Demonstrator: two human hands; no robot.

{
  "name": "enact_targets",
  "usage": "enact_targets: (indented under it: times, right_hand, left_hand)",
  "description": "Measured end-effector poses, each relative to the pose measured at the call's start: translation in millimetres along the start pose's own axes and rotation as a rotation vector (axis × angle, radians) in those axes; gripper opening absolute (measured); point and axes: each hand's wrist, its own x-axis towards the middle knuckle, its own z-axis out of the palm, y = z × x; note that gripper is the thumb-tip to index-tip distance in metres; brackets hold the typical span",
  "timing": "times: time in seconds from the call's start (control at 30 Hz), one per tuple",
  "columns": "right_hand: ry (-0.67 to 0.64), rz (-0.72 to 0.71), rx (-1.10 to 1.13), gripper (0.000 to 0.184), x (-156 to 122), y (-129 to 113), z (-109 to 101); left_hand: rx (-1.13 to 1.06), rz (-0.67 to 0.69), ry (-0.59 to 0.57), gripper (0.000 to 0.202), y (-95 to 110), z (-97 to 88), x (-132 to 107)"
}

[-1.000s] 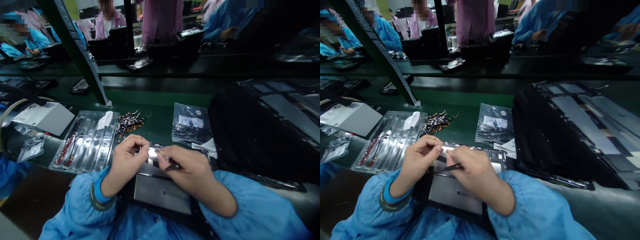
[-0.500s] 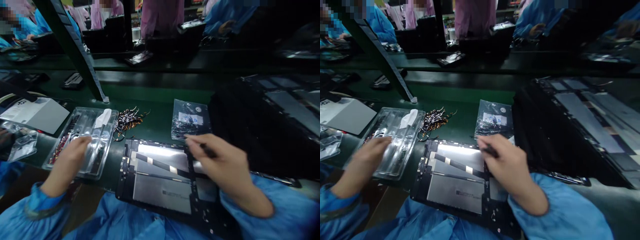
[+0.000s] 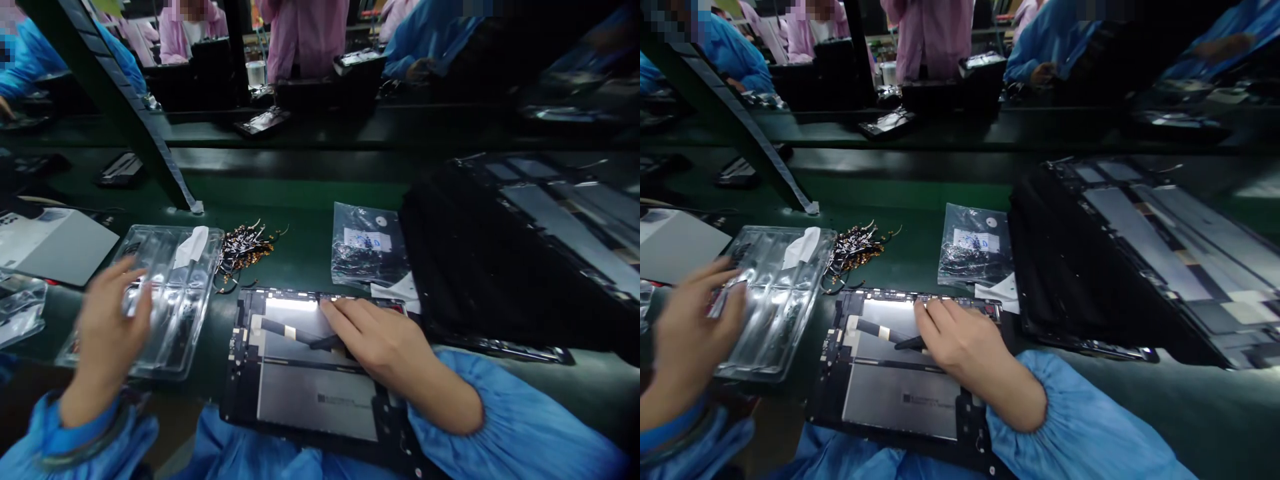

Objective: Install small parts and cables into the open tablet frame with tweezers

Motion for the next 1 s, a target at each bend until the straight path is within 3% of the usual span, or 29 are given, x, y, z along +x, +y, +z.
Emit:
enact_targets:
  times: [0.03,0.17,0.27,0.6,0.77,1.0]
  right_hand:
    - [-0.006,0.002,-0.004,0.030,0,-1,0]
    - [-0.038,0.008,-0.004,0.027,2,-2,-1]
    - [-0.057,0.018,0.017,0.027,3,-3,0]
    - [-0.058,0.111,0.167,0.035,-23,9,-14]
    - [-0.057,0.097,0.075,0.032,-32,12,-17]
    - [-0.066,0.076,0.022,0.030,-32,10,-16]
  left_hand:
    - [0.055,0.071,0.077,0.019,15,12.4,14]
    - [-0.121,0.558,-0.346,0.012,70,58.5,52]
    - [-0.135,0.723,-0.426,0.013,90,77.6,60]
    - [-0.148,0.660,-0.530,0.037,83,83.3,60]
    - [-0.041,0.755,-0.496,0.039,85,82.4,58]
    - [0.074,0.787,-0.467,0.038,93,74.4,58]
